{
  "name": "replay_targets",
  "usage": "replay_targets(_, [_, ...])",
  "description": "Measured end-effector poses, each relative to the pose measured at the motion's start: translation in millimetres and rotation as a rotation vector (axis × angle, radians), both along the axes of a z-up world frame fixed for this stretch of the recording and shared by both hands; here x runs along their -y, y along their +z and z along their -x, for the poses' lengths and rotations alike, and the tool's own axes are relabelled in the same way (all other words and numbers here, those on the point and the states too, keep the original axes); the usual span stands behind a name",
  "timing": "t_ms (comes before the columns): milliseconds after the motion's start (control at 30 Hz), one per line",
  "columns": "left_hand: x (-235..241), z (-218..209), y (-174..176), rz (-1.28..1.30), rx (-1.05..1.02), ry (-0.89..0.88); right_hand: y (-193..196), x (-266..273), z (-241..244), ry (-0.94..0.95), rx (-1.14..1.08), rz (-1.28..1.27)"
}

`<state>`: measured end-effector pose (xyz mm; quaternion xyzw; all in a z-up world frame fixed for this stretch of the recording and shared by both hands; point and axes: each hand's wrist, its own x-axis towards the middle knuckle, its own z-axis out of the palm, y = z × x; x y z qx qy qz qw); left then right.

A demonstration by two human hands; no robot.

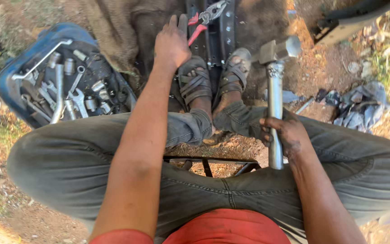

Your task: The person sits cross-legged on a stool outdoors and uses a hammer and pliers to work on curved metal strips. They repeatedly strike the metal strips with the hammer while holding them with pliers, occasionally adjusting the position of the strips and the tools.

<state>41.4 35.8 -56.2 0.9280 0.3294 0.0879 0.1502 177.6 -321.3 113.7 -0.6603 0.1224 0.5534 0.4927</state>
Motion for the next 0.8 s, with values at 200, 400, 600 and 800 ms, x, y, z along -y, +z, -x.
replay_targets(200, [-5, 0, -2, 0.147, -0.032, -0.001, 7, -11, -5, 0.056, 0.096, 0.030])
replay_targets(400, [5, 5, 19, 0.065, 0.235, -0.014, 8, -23, -5, 0.063, 0.038, 0.100])
replay_targets(600, [9, -37, 18, 0.056, 0.058, -0.159, -7, -19, -4, 0.104, 0.073, 0.201])
replay_targets(800, [10, -35, -6, 0.029, 0.007, -0.178, -9, -15, -3, 0.206, 0.118, 0.188])
